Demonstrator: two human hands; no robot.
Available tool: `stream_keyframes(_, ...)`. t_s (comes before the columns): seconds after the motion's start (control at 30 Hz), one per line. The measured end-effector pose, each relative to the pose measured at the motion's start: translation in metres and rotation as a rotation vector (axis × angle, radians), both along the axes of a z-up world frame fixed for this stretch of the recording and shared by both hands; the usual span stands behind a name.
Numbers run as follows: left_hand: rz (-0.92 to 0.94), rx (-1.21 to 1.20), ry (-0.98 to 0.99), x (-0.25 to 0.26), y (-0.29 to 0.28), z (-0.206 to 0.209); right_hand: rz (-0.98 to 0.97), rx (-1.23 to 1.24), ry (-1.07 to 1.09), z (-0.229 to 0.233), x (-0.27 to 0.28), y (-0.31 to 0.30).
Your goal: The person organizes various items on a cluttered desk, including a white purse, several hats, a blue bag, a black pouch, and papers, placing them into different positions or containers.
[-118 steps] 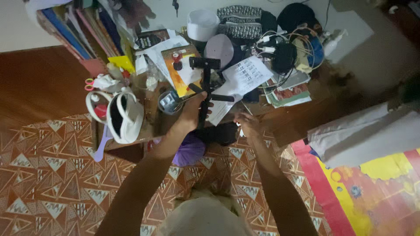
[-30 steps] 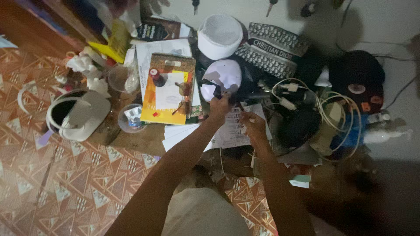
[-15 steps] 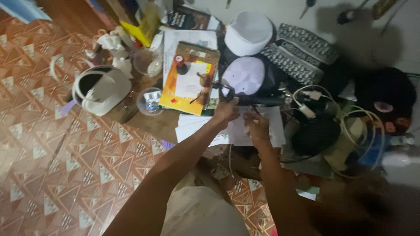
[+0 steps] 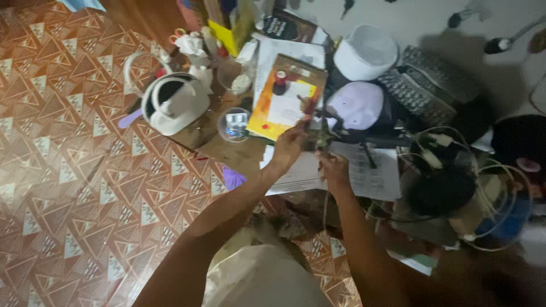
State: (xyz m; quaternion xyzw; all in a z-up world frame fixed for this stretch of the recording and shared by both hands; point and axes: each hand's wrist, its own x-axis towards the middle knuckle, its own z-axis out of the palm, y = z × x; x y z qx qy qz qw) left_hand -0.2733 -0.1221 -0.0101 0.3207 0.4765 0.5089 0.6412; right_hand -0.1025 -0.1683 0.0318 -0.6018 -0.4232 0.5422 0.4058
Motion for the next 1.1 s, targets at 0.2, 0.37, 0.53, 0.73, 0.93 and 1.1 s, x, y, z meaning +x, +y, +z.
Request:
stream_keyframes(0.2,0.290,0.323,0.109,-0.131,-0.035,-0.010,0.020,-0.012,-0.286,0.000,-0.094,-0.001)
stream_keyframes(0.37,0.463,0.577,0.516,-0.261,-0.084,0.015,0.131,0.151,-0.092,-0.023,-0.170,0.000)
stream_keyframes(0.53,0.537,0.190,0.498,-0.366,-0.086,0.015,0.094,0.040,-0.037,-0.015,-0.249,0.003)
stream_keyframes(0.73,0.573,0.469,0.655,-0.432,-0.050,-0.026,0.136,0.012,0.066,0.008,-0.301,0.016)
stream_keyframes(0.93,0.449,0.306,0.868,-0.440,-0.026,-0.001,0.221,0.022,-0.061,-0.002,-0.320,0.048)
stream_keyframes(1.1,0.446,0.130,0.841,-0.442,-0.008,0.053,0.480,0.483,-0.416,-0.025,-0.338,0.078)
